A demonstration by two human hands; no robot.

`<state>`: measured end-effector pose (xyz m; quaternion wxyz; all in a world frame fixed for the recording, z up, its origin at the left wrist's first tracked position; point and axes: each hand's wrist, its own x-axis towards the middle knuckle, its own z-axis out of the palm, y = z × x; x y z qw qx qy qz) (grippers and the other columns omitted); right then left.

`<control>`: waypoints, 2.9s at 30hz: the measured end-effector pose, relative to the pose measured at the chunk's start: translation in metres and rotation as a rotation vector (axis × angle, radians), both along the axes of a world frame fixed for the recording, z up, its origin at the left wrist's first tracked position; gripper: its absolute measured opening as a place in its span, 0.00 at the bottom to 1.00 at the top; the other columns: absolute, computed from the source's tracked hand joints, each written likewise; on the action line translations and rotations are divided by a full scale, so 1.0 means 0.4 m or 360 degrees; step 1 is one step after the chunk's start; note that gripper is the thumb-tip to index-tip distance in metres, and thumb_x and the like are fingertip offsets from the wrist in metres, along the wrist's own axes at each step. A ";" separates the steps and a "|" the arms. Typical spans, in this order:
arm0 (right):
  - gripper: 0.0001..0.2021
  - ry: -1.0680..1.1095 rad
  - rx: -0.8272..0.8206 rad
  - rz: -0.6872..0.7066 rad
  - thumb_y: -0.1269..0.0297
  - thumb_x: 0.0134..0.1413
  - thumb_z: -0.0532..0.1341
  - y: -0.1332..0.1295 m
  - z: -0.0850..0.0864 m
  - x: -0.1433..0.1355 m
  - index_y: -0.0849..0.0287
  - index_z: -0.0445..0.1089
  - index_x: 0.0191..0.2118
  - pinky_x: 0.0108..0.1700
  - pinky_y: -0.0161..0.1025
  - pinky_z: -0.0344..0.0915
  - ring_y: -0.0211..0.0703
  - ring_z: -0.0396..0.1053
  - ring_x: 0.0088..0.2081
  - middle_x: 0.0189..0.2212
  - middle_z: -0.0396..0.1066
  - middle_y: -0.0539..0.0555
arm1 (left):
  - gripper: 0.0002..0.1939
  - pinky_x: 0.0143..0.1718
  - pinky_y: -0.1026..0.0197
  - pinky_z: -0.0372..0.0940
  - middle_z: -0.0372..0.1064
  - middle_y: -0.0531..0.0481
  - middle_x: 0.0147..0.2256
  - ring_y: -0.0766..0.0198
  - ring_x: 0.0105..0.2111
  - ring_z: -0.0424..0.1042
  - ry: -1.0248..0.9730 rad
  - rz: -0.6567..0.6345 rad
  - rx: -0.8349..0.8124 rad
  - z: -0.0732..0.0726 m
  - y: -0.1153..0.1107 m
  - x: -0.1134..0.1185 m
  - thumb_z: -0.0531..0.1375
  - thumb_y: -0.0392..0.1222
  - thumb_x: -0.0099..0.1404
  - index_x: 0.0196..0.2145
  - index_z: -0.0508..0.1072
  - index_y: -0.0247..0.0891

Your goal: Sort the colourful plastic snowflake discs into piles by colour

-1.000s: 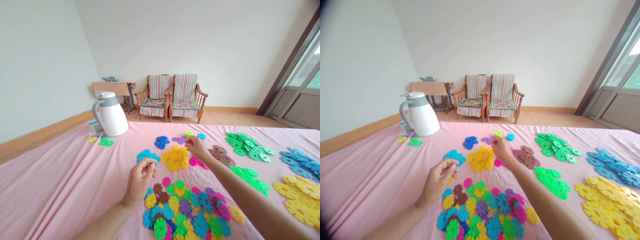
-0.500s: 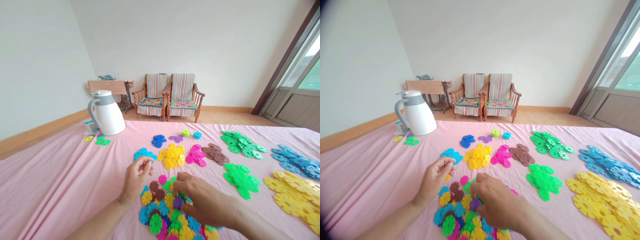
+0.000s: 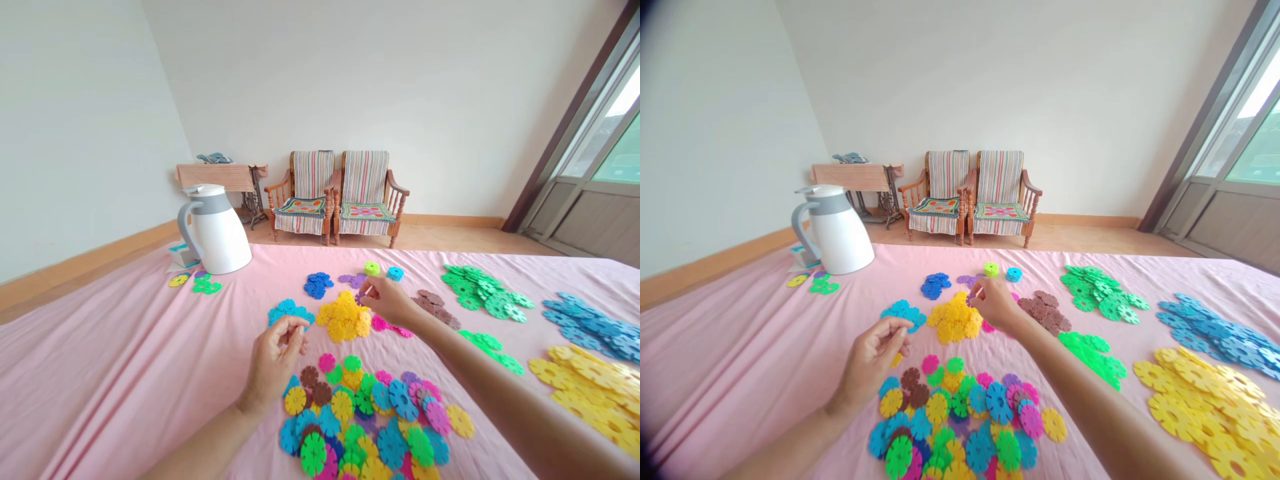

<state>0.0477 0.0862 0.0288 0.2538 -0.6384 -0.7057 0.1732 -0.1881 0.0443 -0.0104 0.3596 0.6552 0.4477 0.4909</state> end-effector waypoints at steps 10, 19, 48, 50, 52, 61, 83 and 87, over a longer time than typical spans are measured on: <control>0.09 0.0139 0.0083 -0.0333 0.74 0.50 0.54 0.101 -0.055 0.043 0.66 0.69 0.37 0.29 0.32 0.59 0.38 0.71 0.26 0.28 0.74 0.57 | 0.09 0.27 0.65 0.66 0.68 0.52 0.25 0.66 0.23 0.70 0.0007 -0.0014 -0.0023 -0.004 0.001 -0.002 0.56 0.44 0.61 0.33 0.70 0.36; 0.07 0.0112 0.0103 0.0022 0.70 0.50 0.53 -0.131 -0.039 0.020 0.59 0.67 0.27 0.25 0.32 0.54 0.37 0.66 0.24 0.20 0.68 0.49 | 0.09 0.28 0.64 0.67 0.69 0.53 0.24 0.65 0.23 0.71 0.0010 -0.0010 -0.0026 -0.002 0.000 0.000 0.56 0.44 0.60 0.33 0.71 0.36; 0.11 -0.0200 -0.0452 0.0387 0.72 0.46 0.56 -0.323 -0.009 0.176 0.55 0.65 0.38 0.37 0.37 0.59 0.39 0.64 0.35 0.34 0.66 0.50 | 0.09 0.28 0.64 0.67 0.69 0.53 0.25 0.66 0.24 0.71 0.0168 -0.0016 -0.0015 -0.003 0.008 -0.002 0.55 0.43 0.61 0.34 0.69 0.35; 0.10 -0.0169 -0.0451 0.0399 0.72 0.45 0.56 -0.320 -0.011 0.173 0.56 0.65 0.36 0.36 0.36 0.59 0.38 0.63 0.34 0.33 0.66 0.49 | 0.09 0.28 0.64 0.67 0.69 0.53 0.25 0.66 0.24 0.71 0.0168 -0.0008 -0.0013 -0.001 0.007 0.000 0.55 0.43 0.61 0.34 0.70 0.35; 0.07 -0.0137 -0.0449 0.0387 0.72 0.45 0.56 -0.318 -0.014 0.169 0.56 0.64 0.34 0.35 0.35 0.59 0.38 0.63 0.34 0.32 0.66 0.49 | 0.09 0.28 0.64 0.67 0.69 0.53 0.25 0.66 0.23 0.71 0.0170 -0.0003 -0.0008 0.001 0.007 0.001 0.55 0.44 0.61 0.34 0.70 0.35; 0.03 0.0183 -0.0330 0.0225 0.70 0.47 0.56 -0.265 -0.041 0.170 0.58 0.61 0.26 0.24 0.31 0.52 0.33 0.59 0.23 0.20 0.62 0.45 | 0.10 0.27 0.65 0.66 0.68 0.54 0.24 0.66 0.23 0.71 0.0200 -0.0017 0.0000 -0.001 0.008 0.001 0.54 0.44 0.61 0.34 0.70 0.35; 0.12 0.0137 -0.0412 0.0461 0.76 0.42 0.58 -0.284 -0.037 0.132 0.56 0.71 0.34 0.29 0.30 0.60 0.34 0.65 0.29 0.31 0.68 0.49 | 0.10 0.27 0.64 0.67 0.69 0.52 0.24 0.65 0.23 0.71 0.0178 -0.0033 -0.0026 -0.004 0.012 -0.001 0.55 0.45 0.60 0.34 0.70 0.35; 0.07 0.0190 -0.0431 0.0466 0.75 0.43 0.58 -0.281 -0.036 0.137 0.58 0.67 0.31 0.27 0.29 0.57 0.33 0.63 0.28 0.27 0.67 0.47 | 0.10 0.27 0.64 0.67 0.70 0.52 0.24 0.65 0.23 0.71 0.0170 -0.0027 -0.0025 -0.001 0.009 0.001 0.55 0.45 0.60 0.33 0.70 0.35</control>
